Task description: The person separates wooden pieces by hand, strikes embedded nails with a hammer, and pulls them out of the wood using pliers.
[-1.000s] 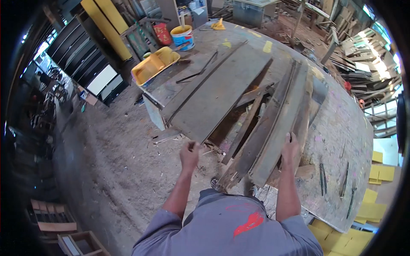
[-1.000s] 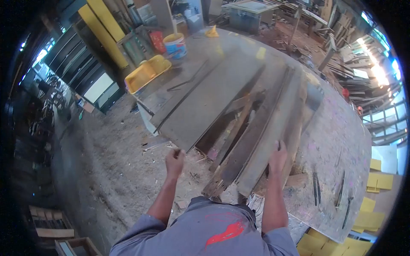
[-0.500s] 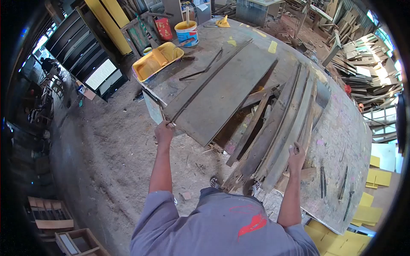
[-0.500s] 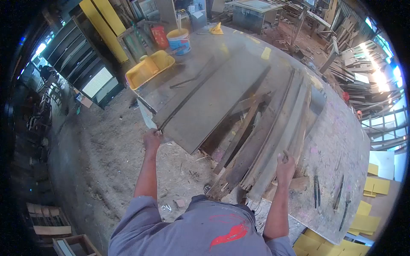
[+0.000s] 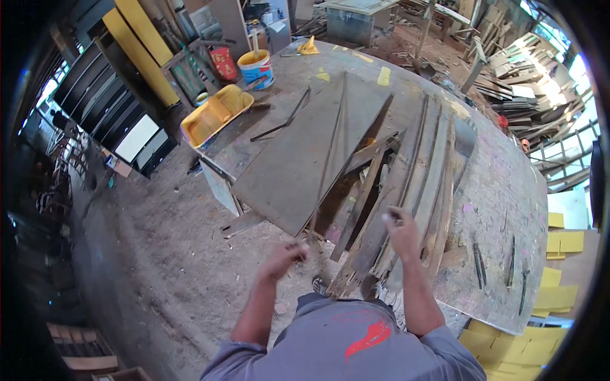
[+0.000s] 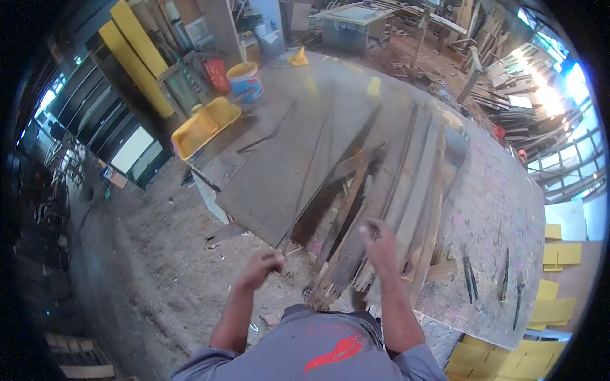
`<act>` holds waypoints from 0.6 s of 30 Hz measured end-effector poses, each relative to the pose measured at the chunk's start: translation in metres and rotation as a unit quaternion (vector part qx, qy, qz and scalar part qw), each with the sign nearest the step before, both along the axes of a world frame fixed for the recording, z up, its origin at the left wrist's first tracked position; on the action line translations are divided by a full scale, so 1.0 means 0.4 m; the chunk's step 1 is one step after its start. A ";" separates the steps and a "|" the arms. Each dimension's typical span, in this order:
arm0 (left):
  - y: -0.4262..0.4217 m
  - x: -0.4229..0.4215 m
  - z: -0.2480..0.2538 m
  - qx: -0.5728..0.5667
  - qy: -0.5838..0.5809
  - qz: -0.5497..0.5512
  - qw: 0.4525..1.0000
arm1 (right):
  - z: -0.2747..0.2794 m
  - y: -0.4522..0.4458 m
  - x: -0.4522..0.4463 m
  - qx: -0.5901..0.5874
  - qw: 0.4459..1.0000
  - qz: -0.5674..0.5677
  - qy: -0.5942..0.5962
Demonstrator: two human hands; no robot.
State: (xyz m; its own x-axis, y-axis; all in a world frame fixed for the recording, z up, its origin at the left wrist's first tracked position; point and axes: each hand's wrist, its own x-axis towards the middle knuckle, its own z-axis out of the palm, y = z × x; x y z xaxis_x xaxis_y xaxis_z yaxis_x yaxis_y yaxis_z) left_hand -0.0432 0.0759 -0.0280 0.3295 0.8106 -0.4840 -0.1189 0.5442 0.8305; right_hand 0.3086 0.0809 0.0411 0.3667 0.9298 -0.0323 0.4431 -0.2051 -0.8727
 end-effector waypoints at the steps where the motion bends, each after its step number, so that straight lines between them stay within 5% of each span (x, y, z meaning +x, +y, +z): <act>1: -0.035 0.042 0.000 -0.005 -0.039 -0.031 0.999 | -0.002 0.012 -0.040 -0.007 0.998 0.047 0.036; 4: -0.094 0.103 -0.007 0.010 -0.078 -0.103 0.992 | -0.037 0.042 -0.137 -0.080 0.977 0.184 0.078; 7: -0.063 0.044 0.006 0.009 -0.053 0.025 0.998 | -0.098 0.042 -0.198 -0.128 0.951 0.235 0.155; 10: 0.109 -0.138 0.037 0.172 0.027 0.180 0.968 | -0.081 0.019 -0.201 -0.136 0.943 0.258 0.162; 11: 0.211 -0.244 -0.065 0.136 0.074 0.236 0.959 | -0.082 0.014 -0.197 -0.136 0.940 0.263 0.168; 12: 0.264 -0.277 0.011 0.127 -0.036 0.271 0.954 | -0.083 0.012 -0.185 -0.136 0.938 0.267 0.174; 15: 0.382 -0.385 0.045 0.130 0.226 0.329 0.908 | -0.056 -0.006 -0.165 -0.101 0.949 0.259 0.147; 18: 0.396 -0.436 -0.147 0.267 0.507 0.161 0.803 | -0.026 -0.039 -0.160 -0.068 0.959 0.237 0.136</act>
State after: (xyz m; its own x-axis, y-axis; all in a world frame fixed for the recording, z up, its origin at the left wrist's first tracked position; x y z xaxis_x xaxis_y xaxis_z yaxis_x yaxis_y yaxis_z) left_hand -0.2175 0.2345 -0.0870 -0.2829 0.9562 0.0745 0.7033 0.1540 0.6941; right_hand 0.2448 0.0651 0.0309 -0.1365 0.9702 -0.2003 0.2743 -0.1573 -0.9487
